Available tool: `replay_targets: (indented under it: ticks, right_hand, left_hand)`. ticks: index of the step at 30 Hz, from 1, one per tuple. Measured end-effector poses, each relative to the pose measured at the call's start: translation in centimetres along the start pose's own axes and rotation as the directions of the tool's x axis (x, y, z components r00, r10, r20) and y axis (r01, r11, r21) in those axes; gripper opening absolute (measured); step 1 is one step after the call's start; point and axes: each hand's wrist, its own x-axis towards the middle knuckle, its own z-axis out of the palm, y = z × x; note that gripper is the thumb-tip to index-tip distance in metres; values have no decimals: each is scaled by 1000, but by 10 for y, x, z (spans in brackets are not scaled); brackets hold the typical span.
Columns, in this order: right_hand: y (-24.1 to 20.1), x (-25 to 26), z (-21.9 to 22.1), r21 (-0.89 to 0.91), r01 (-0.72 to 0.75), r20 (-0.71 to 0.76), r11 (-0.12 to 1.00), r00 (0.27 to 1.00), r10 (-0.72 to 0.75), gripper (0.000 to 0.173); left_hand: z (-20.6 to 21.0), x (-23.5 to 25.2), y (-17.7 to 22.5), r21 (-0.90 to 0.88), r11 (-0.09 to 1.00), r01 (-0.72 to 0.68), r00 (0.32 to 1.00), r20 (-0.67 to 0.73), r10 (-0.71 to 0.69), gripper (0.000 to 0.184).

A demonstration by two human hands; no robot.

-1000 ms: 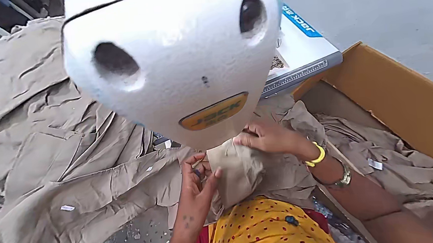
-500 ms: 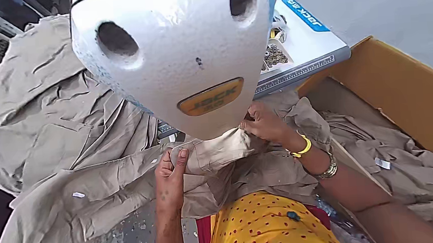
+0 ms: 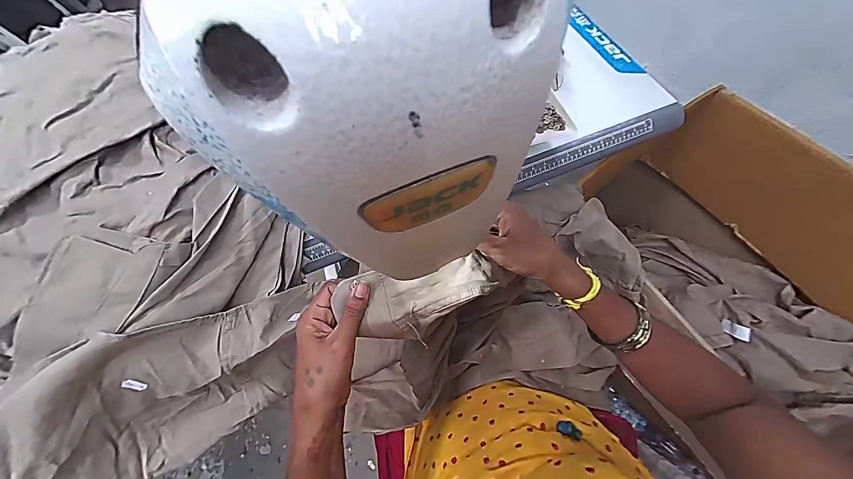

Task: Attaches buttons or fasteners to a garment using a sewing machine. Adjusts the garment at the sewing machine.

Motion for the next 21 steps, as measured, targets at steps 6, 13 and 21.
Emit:
replay_targets:
  ticks: [6,13,21]
  right_hand:
    - [0,0,4,44,-71,-10,997,997,71,8]
    - [1,-2,6,84,-56,-20,995,998,58,9]
    - [-3,-2,9,142,-69,-21,987,997,72,12]
  left_hand:
    - [2,-1,-7,-39,999,4,1000,1,-4,9]
    - [5,-1,-9,-65,997,31,999,-7,-32,7]
    - [5,-2,-9,-96,995,37,999,9,-36,5]
